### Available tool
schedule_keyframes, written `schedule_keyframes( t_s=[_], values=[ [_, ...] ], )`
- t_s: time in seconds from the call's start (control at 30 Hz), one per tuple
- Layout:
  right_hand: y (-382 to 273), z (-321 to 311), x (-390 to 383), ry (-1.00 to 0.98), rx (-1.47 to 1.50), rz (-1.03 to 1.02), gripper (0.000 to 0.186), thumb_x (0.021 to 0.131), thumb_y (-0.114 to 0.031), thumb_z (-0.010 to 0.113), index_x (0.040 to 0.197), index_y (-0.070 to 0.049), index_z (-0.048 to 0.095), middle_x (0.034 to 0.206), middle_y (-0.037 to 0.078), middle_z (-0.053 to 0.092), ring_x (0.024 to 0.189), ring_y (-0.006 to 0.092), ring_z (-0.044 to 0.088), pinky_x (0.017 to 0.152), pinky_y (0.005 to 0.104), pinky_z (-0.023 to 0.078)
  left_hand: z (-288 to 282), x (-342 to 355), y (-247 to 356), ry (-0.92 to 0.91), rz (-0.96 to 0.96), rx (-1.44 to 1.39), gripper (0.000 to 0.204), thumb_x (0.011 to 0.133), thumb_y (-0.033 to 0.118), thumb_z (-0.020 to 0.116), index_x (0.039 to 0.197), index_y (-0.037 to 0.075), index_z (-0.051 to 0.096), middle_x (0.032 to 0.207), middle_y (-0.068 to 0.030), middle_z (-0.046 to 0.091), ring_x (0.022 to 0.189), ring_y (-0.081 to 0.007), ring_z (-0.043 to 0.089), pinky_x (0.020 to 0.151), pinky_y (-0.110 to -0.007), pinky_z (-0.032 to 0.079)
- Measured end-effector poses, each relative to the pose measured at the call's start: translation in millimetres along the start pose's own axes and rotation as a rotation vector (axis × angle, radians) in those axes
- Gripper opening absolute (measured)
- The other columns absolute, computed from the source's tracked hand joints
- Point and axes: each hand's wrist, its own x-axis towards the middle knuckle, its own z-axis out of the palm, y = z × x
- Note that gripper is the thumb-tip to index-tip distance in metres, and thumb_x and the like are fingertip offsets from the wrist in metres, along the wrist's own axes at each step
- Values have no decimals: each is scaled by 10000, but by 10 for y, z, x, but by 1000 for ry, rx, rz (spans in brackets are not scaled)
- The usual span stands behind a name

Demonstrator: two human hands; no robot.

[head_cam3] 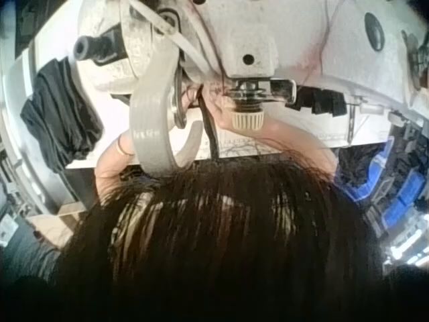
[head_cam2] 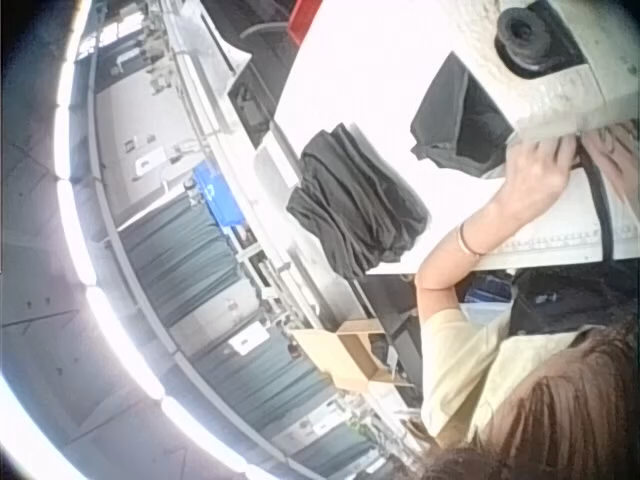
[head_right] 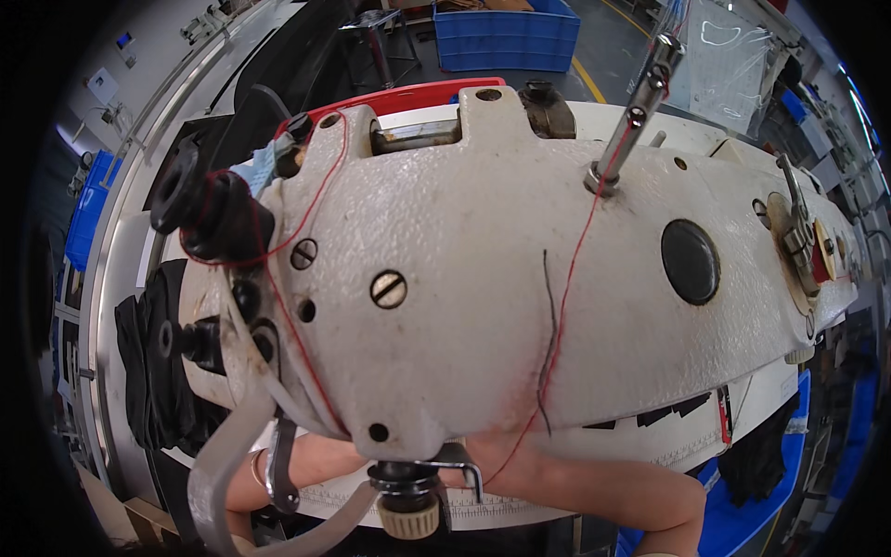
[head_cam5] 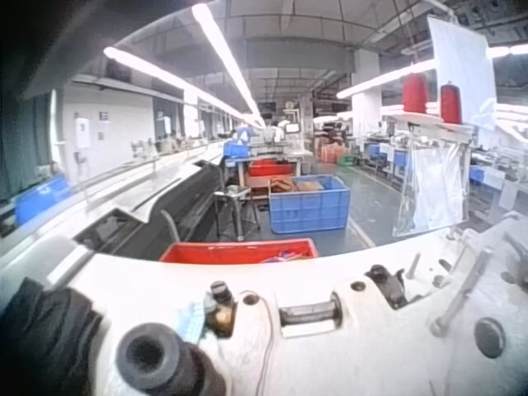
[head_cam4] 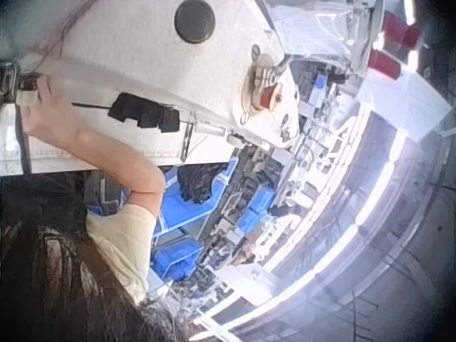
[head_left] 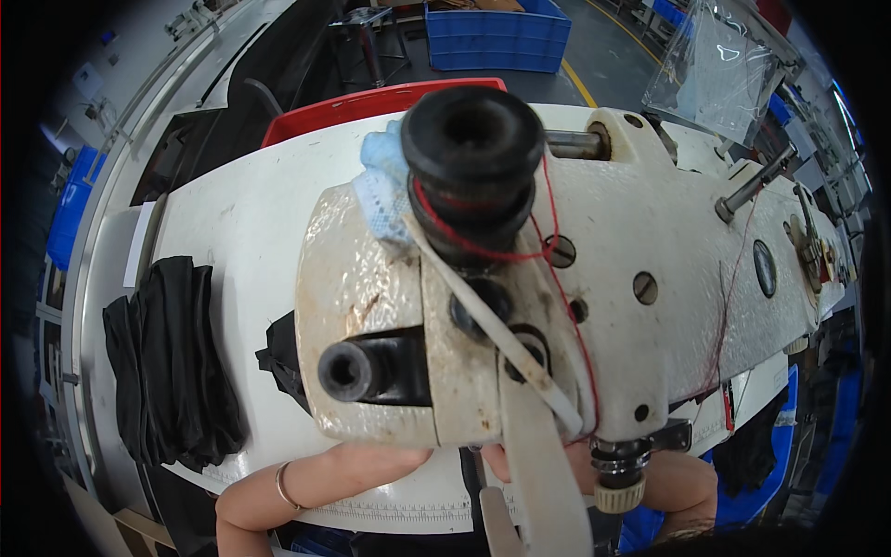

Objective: Sewing and assembling black leather or fabric bags using an industrial sewing machine.

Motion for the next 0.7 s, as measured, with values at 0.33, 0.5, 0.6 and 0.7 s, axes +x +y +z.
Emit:
schedule_keyframes(
  t_s=[0.33,0.5,0.6,0.7],
  values=[
    [30,247,-127,-180,26,243,284,649,-171,582,895,-38,637,890,204,571,840,375,529,647,479,439,172,-305,-213,-60,81,155,273,810,101,560,1067,14,590,1006,-135,617,870,-257,607,743,-389,501],
    [72,180,-47,-223,-17,139,289,670,-182,577,938,-92,636,904,202,572,861,370,524,636,468,429,448,13,-330,-104,112,226,267,855,102,545,1108,22,577,1039,-128,613,903,-239,604,771,-384,501],
    [139,220,-97,-182,-11,119,279,672,-179,573,927,-84,635,894,202,572,843,360,526,618,460,423,485,-90,-414,-125,139,265,264,882,102,537,1133,27,569,1059,-124,611,923,-229,602,788,-380,501],
    [186,379,-161,-177,-94,42,268,671,-173,568,911,-72,632,881,200,573,815,353,529,607,455,418,566,-190,-470,-155,151,315,261,909,103,528,1158,32,562,1079,-120,609,943,-218,600,804,-377,500]
  ],
)
